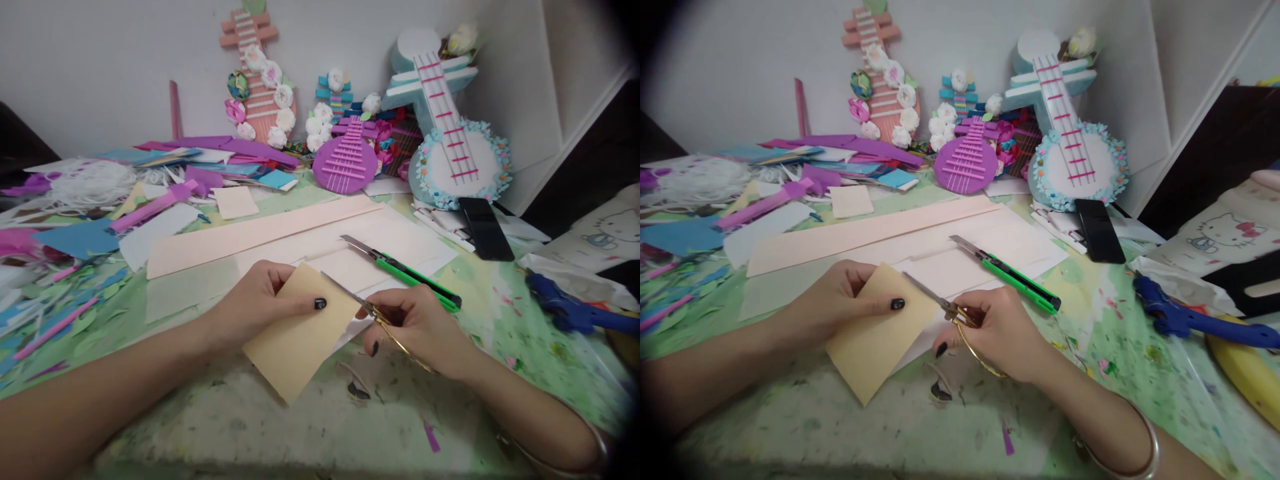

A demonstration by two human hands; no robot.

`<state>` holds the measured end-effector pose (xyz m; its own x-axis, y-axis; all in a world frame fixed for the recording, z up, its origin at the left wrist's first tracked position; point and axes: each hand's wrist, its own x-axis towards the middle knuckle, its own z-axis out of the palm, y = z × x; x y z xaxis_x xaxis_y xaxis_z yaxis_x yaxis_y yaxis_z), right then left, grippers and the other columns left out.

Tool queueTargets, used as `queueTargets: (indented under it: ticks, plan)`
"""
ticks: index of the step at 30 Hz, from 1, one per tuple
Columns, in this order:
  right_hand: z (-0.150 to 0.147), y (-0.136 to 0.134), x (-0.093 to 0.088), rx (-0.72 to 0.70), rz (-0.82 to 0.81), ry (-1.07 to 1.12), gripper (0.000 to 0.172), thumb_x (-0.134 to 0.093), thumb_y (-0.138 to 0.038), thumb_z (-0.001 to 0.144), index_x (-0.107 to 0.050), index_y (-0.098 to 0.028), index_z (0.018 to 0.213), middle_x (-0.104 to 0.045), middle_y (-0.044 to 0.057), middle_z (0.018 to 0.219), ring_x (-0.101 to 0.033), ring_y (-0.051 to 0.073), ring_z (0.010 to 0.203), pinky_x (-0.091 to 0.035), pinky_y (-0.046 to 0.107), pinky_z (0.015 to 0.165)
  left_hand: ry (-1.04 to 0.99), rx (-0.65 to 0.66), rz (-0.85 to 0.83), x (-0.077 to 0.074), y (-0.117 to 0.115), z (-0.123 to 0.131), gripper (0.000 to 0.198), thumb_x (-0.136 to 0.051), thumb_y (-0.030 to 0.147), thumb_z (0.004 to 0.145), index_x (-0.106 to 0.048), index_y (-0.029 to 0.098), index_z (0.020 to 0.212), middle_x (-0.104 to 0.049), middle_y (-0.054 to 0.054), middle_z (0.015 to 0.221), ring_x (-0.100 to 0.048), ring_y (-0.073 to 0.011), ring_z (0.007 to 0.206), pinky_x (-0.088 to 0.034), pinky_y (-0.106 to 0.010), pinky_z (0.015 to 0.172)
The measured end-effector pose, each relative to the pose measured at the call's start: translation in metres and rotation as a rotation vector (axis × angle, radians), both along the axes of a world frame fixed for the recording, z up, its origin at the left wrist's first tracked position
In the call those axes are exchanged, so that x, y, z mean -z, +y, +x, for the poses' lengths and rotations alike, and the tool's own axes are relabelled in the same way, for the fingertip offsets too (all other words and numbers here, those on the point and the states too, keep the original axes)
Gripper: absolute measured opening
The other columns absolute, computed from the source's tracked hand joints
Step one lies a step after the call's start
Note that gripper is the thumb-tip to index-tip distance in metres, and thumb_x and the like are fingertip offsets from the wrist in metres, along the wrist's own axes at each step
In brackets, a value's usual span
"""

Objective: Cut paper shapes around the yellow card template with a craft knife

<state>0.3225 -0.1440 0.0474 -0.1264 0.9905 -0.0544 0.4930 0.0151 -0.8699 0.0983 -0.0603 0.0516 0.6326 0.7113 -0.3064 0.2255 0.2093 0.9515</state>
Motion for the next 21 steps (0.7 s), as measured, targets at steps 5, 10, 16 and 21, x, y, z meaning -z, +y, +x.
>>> queueTargets:
  ticks: [5, 10, 16, 21]
  plan:
    - [0.0032, 0.0015, -0.0009, 0.033, -0.021, 0.093, 0.043, -0.073, -0.055, 0.069, -0.065, -0.013, 0.065, -0.029, -0.007, 0.051, -0.023, 0.007, 0.049, -0.016, 0.024, 0.044, -0.007, -0.008, -0.01, -0.0002, -0.0007, -0.0013, 0.023, -0.08, 0.039, 0.072, -0.073, 0.019, 0.08, -0.074, -0.002, 0.07, -0.067, -0.0145, 0.054, -0.049, -0.017, 0.044]
    - [0.0049, 0.0002, -0.0049, 0.022, 0.023, 0.036, 0.032, -0.072, -0.045, 0.071, -0.065, -0.014, 0.072, -0.032, -0.007, 0.053, -0.026, 0.008, 0.051, -0.02, 0.024, 0.046, 0.03, -0.056, 0.044, 0.0017, 0.0028, -0.0043, 0.029, -0.08, 0.043, 0.071, -0.073, 0.018, 0.083, -0.074, -0.003, 0.073, -0.068, -0.0162, 0.057, -0.05, -0.018, 0.045]
    - [0.005, -0.0027, -0.0055, -0.003, 0.024, -0.073, 0.02, -0.075, -0.032, 0.068, -0.064, -0.015, 0.071, -0.029, -0.008, 0.053, -0.027, 0.008, 0.052, -0.021, 0.024, 0.047, 0.037, -0.072, 0.083, -0.0013, 0.0043, -0.0042, 0.031, -0.08, 0.045, 0.07, -0.073, 0.018, 0.084, -0.075, -0.003, 0.075, -0.068, -0.0163, 0.058, -0.049, -0.017, 0.045]
    - [0.0059, -0.0025, -0.0041, -0.003, 0.069, -0.146, 0.025, -0.076, -0.037, 0.07, -0.066, -0.015, 0.072, -0.029, -0.008, 0.053, -0.027, 0.008, 0.052, -0.021, 0.025, 0.047, 0.028, -0.093, 0.123, -0.0027, 0.0032, -0.0038, 0.026, -0.081, 0.042, 0.07, -0.075, 0.019, 0.082, -0.075, -0.002, 0.074, -0.068, -0.0145, 0.057, -0.048, -0.015, 0.044]
